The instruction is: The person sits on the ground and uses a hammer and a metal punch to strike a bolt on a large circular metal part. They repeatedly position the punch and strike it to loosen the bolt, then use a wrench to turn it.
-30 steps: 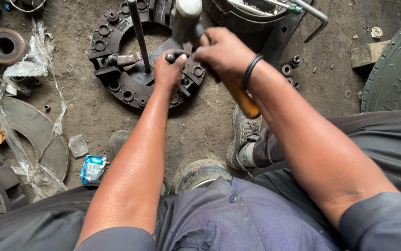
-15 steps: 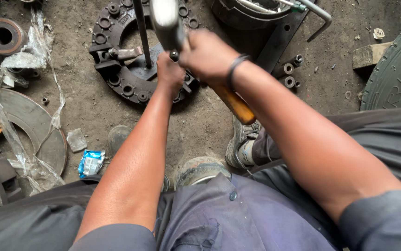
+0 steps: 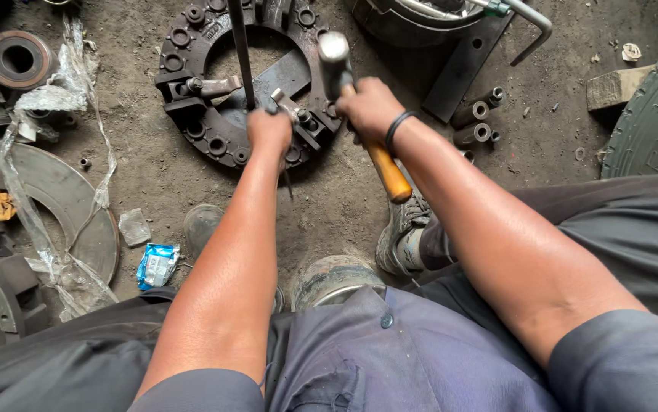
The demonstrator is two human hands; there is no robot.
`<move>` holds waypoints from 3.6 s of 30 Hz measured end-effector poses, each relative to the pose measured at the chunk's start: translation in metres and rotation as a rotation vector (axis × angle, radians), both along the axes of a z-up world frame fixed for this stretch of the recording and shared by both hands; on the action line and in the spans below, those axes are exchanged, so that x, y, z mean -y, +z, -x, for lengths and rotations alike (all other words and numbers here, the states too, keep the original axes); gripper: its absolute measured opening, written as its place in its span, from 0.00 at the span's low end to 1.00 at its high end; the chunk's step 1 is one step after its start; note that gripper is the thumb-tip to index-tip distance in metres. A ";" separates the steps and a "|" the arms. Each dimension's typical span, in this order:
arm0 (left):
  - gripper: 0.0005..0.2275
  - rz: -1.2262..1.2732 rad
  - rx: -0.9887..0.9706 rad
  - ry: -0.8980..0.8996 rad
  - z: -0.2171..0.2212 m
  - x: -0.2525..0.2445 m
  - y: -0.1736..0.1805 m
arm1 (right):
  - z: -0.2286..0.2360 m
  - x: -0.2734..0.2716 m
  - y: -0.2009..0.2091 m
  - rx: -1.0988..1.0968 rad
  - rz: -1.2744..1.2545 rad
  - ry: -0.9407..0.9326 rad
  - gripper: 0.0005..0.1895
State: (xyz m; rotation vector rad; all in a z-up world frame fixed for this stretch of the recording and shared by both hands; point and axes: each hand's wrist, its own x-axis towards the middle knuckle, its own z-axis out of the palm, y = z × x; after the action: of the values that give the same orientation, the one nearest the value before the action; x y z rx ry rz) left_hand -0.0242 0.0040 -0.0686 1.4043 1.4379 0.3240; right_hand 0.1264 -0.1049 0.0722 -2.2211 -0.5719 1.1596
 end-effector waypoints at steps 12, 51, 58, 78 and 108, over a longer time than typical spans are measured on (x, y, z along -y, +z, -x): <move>0.01 0.426 0.052 -0.144 0.018 0.030 -0.041 | -0.008 0.081 -0.180 -0.055 0.475 0.252 0.18; 0.11 0.019 -0.268 -0.272 0.013 0.036 -0.037 | 0.000 0.080 -0.198 0.060 0.533 0.559 0.28; 0.05 0.070 -0.021 -0.039 0.017 0.020 -0.052 | 0.000 0.076 -0.203 0.091 0.542 0.567 0.31; 0.11 -0.061 -0.397 -0.071 0.062 -0.008 0.034 | 0.115 0.061 -0.034 0.390 0.291 0.886 0.20; 0.09 0.064 -0.540 -0.224 0.050 -0.013 0.056 | 0.095 0.035 -0.044 0.392 0.240 0.881 0.24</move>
State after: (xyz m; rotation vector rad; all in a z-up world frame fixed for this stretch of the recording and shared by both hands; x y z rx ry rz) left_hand -0.0742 0.0165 -0.0128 1.6569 1.6744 -0.2642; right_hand 0.0316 -0.1394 0.0280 -2.4768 -1.7818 1.2119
